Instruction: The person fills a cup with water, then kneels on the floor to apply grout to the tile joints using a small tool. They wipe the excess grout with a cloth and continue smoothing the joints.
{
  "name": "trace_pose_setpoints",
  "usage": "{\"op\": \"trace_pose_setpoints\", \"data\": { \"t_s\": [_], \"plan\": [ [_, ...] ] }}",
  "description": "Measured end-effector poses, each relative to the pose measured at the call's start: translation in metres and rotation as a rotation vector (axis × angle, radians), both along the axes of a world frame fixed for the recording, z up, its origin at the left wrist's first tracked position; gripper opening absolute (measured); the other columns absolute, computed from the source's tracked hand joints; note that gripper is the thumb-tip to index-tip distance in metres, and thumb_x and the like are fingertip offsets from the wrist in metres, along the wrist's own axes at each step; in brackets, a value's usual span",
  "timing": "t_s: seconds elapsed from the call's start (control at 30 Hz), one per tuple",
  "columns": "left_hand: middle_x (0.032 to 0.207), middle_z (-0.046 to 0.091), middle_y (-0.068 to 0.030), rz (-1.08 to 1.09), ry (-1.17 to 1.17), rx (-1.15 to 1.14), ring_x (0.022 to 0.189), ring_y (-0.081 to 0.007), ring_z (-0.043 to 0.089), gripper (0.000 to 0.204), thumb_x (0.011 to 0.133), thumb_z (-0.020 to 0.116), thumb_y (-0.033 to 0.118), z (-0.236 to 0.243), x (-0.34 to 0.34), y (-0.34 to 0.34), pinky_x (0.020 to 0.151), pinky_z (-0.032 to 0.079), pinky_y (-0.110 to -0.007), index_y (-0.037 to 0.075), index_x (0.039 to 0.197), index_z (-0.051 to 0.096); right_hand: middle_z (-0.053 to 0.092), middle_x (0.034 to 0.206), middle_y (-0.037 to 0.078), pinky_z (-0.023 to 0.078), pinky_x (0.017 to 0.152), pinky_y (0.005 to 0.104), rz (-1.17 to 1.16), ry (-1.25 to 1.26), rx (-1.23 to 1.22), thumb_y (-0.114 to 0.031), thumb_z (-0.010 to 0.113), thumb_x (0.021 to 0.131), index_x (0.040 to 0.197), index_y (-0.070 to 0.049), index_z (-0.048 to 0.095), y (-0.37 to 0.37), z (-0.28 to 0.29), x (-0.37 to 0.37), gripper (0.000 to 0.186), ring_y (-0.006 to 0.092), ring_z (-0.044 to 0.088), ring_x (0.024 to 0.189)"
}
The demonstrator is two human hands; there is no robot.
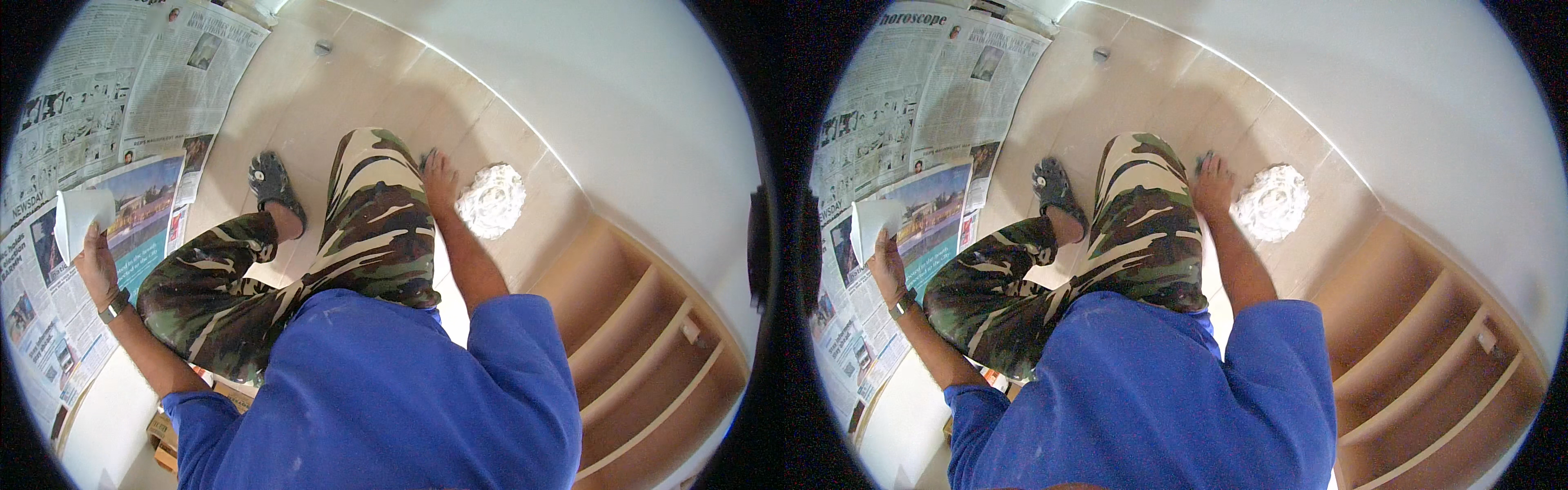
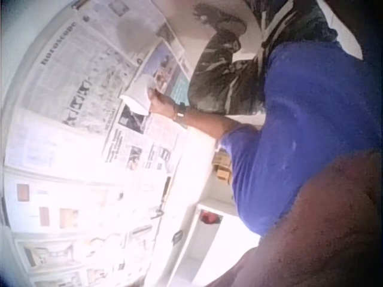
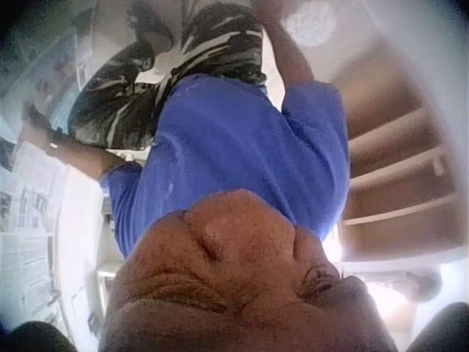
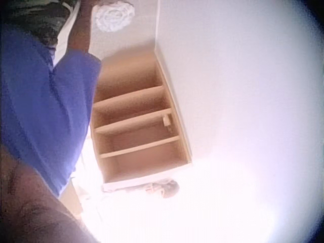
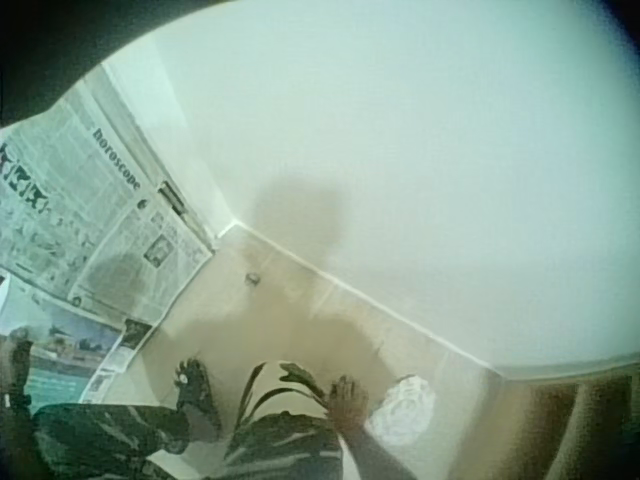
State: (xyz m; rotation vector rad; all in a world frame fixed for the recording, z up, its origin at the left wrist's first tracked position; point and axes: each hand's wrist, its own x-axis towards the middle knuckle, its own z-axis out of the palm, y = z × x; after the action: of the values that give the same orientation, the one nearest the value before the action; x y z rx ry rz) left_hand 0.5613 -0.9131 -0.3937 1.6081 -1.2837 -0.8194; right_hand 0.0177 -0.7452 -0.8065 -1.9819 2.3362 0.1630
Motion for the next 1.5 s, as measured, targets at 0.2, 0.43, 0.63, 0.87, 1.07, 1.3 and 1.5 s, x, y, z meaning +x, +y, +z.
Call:
{"op": "trace_pose_setpoints", "data": {
  "t_s": [0.2,0.43,0.63,0.87,1.07,1.3,1.5],
  "plan": [
    [0.122,0.051,-0.0156,0.002,-0.026,0.065,0.110,-0.0220,0.052,0.046,0.087,0.059,0.011,-0.003,0.024,0.005,0.098,0.041,-0.035,-0.012,0.123,0.043,0.033,0.141,0.019,0.035,0.095,0.0525,-0.202,-0.223,0.101,-0.041,0.057,0.078,0.135,0.002,0.034,-0.057,0.033,-0.021,0.075,0.0337,0.034,0.128],
    [0.120,0.052,-0.0148,0.008,-0.007,0.021,0.107,-0.0202,0.053,0.045,0.087,0.059,0.010,0.002,-0.005,0.002,0.096,0.042,-0.033,-0.011,0.123,0.043,0.028,0.145,0.019,0.026,0.103,0.0561,-0.235,-0.190,0.232,-0.042,0.050,0.085,0.138,-0.001,0.031,-0.020,0.007,-0.036,0.070,0.0347,0.027,0.134],
    [0.117,0.054,-0.0129,0.042,-0.144,0.104,0.104,-0.0193,0.054,0.045,0.086,0.062,0.010,-0.005,0.017,0.006,0.096,0.042,-0.032,-0.008,0.123,0.044,0.023,0.148,0.020,0.022,0.106,0.0546,-0.409,-0.209,0.260,-0.046,0.047,0.086,0.141,0.000,0.024,-0.058,0.030,-0.090,0.076,0.0338,0.022,0.137],
    [0.110,0.058,-0.0117,0.070,-0.145,0.073,0.099,-0.0183,0.055,0.038,0.084,0.064,0.012,-0.005,0.014,0.011,0.088,0.043,-0.029,-0.009,0.114,0.051,0.029,0.144,0.021,0.028,0.103,0.0533,-0.148,-0.108,0.153,-0.042,0.052,0.084,0.138,0.000,0.031,-0.086,0.015,-0.065,0.072,0.0349,0.028,0.133],
    [0.103,0.061,-0.0115,0.048,-0.277,0.116,0.093,-0.0176,0.057,0.035,0.084,0.063,0.015,0.001,-0.006,0.027,0.084,0.043,-0.028,-0.007,0.111,0.056,0.035,0.143,0.014,0.038,0.098,0.0473,-0.130,-0.149,0.004,-0.031,0.056,0.082,0.132,-0.003,0.040,-0.115,-0.003,-0.056,0.060,0.0302,0.035,0.129],
    [0.110,0.062,-0.0097,-0.235,-0.362,0.207,0.100,-0.0177,0.058,0.050,0.073,0.072,0.011,0.012,-0.110,0.021,0.089,0.045,-0.032,-0.002,0.118,0.054,0.062,0.092,0.023,0.046,0.076,0.0472,-0.076,-0.445,-0.125,-0.024,0.047,0.089,0.106,0.001,0.059,-0.101,0.024,-0.047,0.033,0.0400,0.060,0.086],
    [0.117,0.058,-0.0096,-0.532,-0.140,-0.021,0.109,-0.0197,0.055,0.073,0.063,0.079,0.013,0.001,-0.175,0.014,0.096,0.041,-0.034,0.001,0.126,0.045,0.061,0.108,0.013,0.042,0.091,0.0313,0.204,-1.354,-0.382,-0.015,0.044,0.095,0.116,0.001,0.055,-0.168,0.352,0.044,0.029,0.0177,0.056,0.098]
  ]
}}
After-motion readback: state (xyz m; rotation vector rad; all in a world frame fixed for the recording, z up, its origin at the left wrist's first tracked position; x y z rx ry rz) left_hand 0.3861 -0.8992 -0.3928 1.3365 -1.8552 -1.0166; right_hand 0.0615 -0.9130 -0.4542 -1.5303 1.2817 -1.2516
